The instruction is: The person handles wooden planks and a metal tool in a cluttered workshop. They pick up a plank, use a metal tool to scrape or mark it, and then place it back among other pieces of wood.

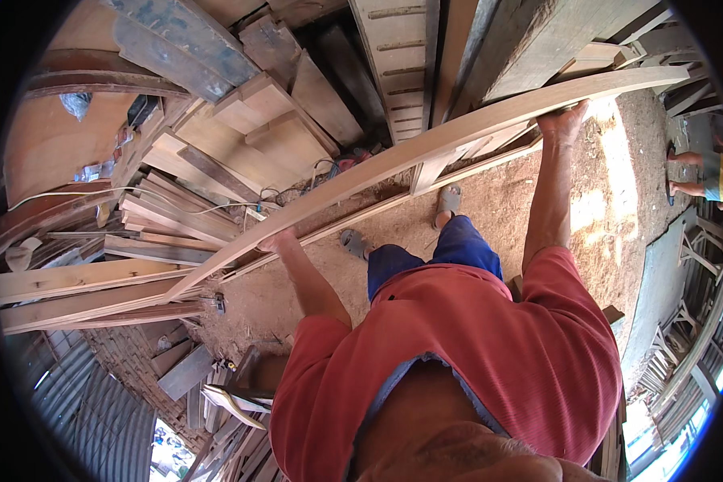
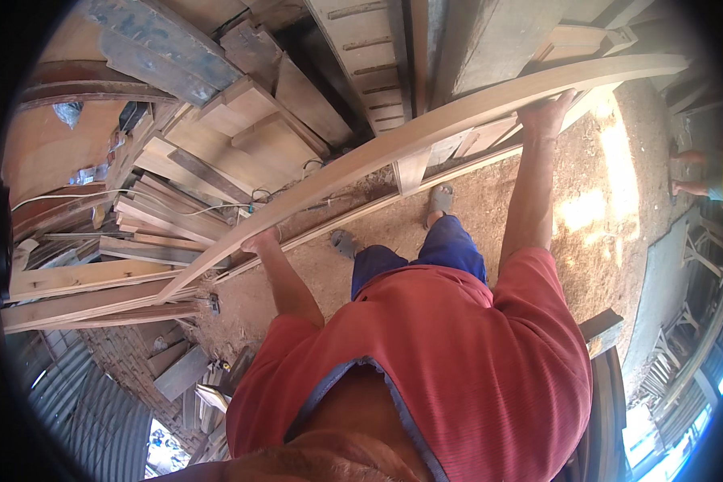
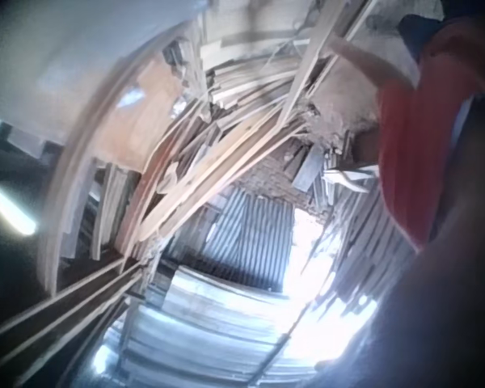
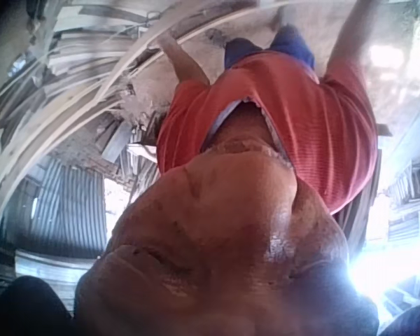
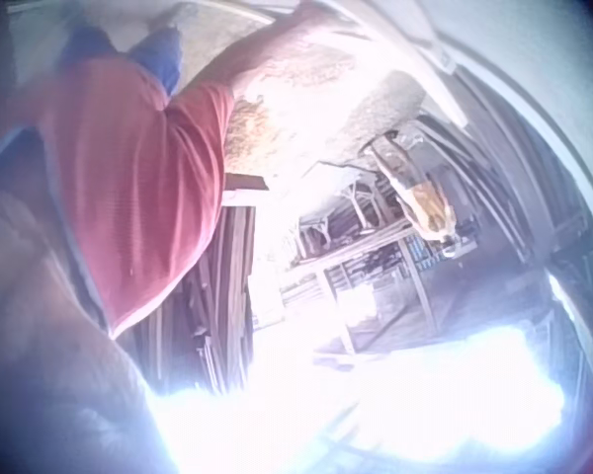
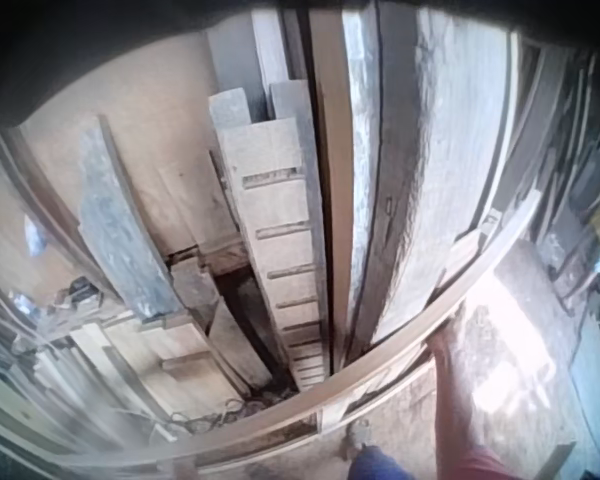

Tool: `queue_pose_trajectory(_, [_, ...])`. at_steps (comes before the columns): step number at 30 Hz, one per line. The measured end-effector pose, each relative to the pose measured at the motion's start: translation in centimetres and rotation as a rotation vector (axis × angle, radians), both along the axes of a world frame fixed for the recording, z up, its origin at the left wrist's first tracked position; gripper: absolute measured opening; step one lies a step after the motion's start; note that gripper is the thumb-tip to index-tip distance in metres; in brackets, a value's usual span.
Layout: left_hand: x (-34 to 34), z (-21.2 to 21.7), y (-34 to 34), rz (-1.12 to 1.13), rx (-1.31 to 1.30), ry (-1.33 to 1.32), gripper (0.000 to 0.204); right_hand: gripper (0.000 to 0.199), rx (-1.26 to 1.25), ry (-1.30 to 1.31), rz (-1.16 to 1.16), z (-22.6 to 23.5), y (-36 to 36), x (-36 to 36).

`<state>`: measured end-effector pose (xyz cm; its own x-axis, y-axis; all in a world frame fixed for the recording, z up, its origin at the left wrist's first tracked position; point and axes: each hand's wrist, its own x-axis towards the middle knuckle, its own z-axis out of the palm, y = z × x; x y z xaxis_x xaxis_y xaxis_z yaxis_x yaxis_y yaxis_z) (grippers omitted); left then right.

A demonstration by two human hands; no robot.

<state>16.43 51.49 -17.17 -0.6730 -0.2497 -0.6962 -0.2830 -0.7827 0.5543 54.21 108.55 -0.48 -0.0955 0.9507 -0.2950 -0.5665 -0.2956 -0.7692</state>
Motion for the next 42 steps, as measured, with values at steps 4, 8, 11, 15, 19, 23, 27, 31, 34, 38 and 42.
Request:
queue_pose_trajectory(4, [-0.1, 1.4, 0.3, -0.074, 0.003, -0.058, 0.056, 0.062, -0.035, 0.068, -0.056, -0.1, 0.3, 1.0])
queue_pose_trajectory(8, [-0.2, 0.2, 0.8, -0.047, -0.113, -0.027, 0.057, 0.08, -0.091, -0.028, -0.054, -2.1, 0.3, 2.6])
queue_pose_trajectory(11, [-2.3, -2.2, -3.5, -0.152, -0.103, 0.135, 0.064, 0.087, -0.025, 0.067, 0.101, -0.5, -0.8, 0.1])
queue_pose_trajectory(15, [-2.0, 0.1, -1.1, -0.062, -0.01, 0.026, 0.056, 0.098, -0.065, 0.123, 0.123, -2.3, -2.0, 1.3])
queue_pose_trajectory(19, [-3.1, -0.8, -0.2, -0.072, -0.032, -0.028, 0.06, 0.102, -0.234, 0.192, -0.019, -8.9, -2.7, 3.8])
queue_pose_trajectory(23, [-5.5, -2.2, -2.1, -0.058, -0.004, 0.02, 0.063, 0.088, -0.175, 0.241, -0.219, -5.2, -0.7, -1.0])
queue_pose_trajectory(27, [-4.5, -3.1, -2.4, -0.129, -0.015, -0.025, 0.059, 0.079, -0.097, 0.208, -0.133, -4.9, -0.9, 0.5])
queue_pose_trajectory(31, [-2.8, -1.2, 0.7, -0.201, -0.14, 0.008, 0.057, 0.092, -0.074, 0.171, -0.023, -3.9, -1.3, 0.8])
queue_pose_trajectory(34, [-1.6, -0.3, 0.6, -0.267, -0.278, 0.057, 0.058, 0.099, -0.095, 0.214, 0.014, -4.4, -3.4, 0.5])
queue_pose_trajectory(38, [-1.3, 1.6, 3.1, -0.112, -0.024, -0.026, 0.058, 0.093, -0.383, 0.25, -0.276, -10.1, -3.9, 2.3])
queue_pose_trajectory(42, [-2.0, 1.1, 2.5, -0.065, -0.035, 0.045, 0.059, 0.081, -0.153, 0.135, -0.157, -5.6, -1.7, -0.4])
